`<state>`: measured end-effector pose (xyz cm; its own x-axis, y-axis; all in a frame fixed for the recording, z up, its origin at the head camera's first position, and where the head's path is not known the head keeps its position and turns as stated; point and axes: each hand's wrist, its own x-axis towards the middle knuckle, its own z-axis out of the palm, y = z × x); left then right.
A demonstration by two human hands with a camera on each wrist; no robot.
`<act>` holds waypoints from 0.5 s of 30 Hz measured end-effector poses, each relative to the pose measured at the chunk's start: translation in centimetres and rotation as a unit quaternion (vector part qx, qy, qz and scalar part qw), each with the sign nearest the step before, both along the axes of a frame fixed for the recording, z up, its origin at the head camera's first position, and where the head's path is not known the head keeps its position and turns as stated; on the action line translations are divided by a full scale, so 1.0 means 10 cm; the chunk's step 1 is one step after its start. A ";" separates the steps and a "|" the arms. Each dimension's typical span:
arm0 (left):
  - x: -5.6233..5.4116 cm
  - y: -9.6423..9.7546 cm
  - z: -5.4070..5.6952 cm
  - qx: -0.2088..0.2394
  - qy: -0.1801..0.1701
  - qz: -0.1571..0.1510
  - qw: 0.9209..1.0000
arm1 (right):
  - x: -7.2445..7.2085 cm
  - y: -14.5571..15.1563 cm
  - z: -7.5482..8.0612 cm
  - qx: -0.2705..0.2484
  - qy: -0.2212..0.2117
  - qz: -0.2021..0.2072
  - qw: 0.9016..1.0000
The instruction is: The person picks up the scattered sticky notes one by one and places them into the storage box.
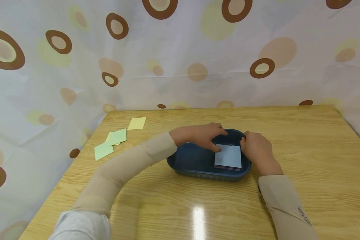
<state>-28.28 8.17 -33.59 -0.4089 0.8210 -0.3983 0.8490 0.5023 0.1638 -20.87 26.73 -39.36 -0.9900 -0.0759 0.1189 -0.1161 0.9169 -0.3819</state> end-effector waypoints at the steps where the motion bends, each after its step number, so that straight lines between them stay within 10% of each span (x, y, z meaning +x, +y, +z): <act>1: -0.03 -0.06 0.04 0.018 -0.006 0.006 1.000 | 0.00 0.00 0.00 0.000 0.001 0.000 1.000; 8: -0.23 -0.60 0.25 0.124 -0.049 0.089 0.987 | 0.01 0.01 0.00 0.001 0.008 0.006 1.000; 15: -0.44 -1.12 0.17 0.193 -0.045 0.235 0.952 | 0.00 0.02 -0.01 0.003 0.003 0.007 1.000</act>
